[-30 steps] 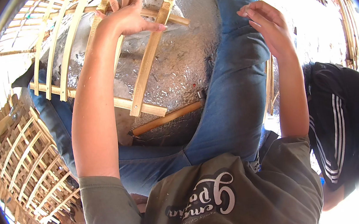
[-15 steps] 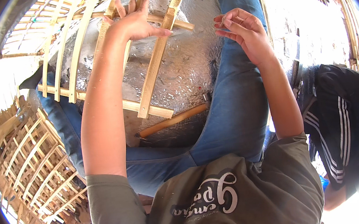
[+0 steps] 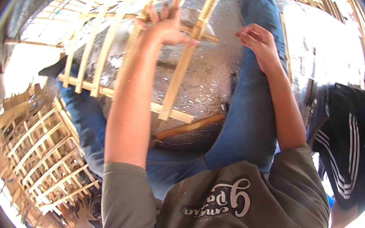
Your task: The person sits on the ground and weaves thin bamboo strips into a rectangular frame, using a hammer to tap the strips into place. The person adjusts the strips and continues weaving the basket structure.
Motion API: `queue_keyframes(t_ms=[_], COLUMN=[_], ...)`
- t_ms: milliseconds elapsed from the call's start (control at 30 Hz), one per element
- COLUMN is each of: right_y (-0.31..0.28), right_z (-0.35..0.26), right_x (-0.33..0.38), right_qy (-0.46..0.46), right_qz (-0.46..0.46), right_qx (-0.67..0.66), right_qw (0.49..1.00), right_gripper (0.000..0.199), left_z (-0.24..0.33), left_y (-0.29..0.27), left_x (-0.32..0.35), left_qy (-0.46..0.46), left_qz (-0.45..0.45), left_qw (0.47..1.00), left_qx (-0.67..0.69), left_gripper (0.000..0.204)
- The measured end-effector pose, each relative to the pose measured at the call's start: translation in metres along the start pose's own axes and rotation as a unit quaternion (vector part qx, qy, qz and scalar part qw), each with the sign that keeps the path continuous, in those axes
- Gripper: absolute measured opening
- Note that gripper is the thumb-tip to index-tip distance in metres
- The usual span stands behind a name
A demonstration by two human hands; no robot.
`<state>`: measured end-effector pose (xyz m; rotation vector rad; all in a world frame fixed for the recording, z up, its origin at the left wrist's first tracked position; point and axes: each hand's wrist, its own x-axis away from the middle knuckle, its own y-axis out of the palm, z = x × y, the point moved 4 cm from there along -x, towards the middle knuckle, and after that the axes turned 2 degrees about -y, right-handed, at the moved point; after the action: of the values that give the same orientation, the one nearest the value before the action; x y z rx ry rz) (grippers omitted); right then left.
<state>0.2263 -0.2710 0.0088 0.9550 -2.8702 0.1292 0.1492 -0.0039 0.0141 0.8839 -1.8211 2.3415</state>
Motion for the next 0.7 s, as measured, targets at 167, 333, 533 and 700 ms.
queue_keyframes(t_ms=[167,333,533,700], right_y=[0.0040,0.0009,0.0039,0.0012], right_z=[-0.0023,0.0023,-0.0039,-0.0006], right_x=[-0.0018,-0.0044,-0.0029,-0.0049], right_qy=[0.011,0.022,0.038,0.045], right_qz=[0.002,0.007,0.036,0.024], right_qx=[-0.018,-0.047,-0.056,-0.052], right_qw=[1.000,0.999,0.997,0.997], right_gripper=[0.012,0.016,0.028,0.028], left_z=[0.0015,-0.0022,-0.0007,-0.0009], left_y=[-0.0064,-0.0002,0.0011,0.0009], left_x=[0.0073,0.0047,0.0027,0.0030], left_qy=[0.005,-0.002,-0.004,-0.004], left_qz=[-0.035,-0.024,-0.020,-0.022], left_qw=[0.999,0.999,1.000,1.000], left_qx=[0.029,0.020,0.019,0.015], left_gripper=[0.155,0.156,0.159,0.159])
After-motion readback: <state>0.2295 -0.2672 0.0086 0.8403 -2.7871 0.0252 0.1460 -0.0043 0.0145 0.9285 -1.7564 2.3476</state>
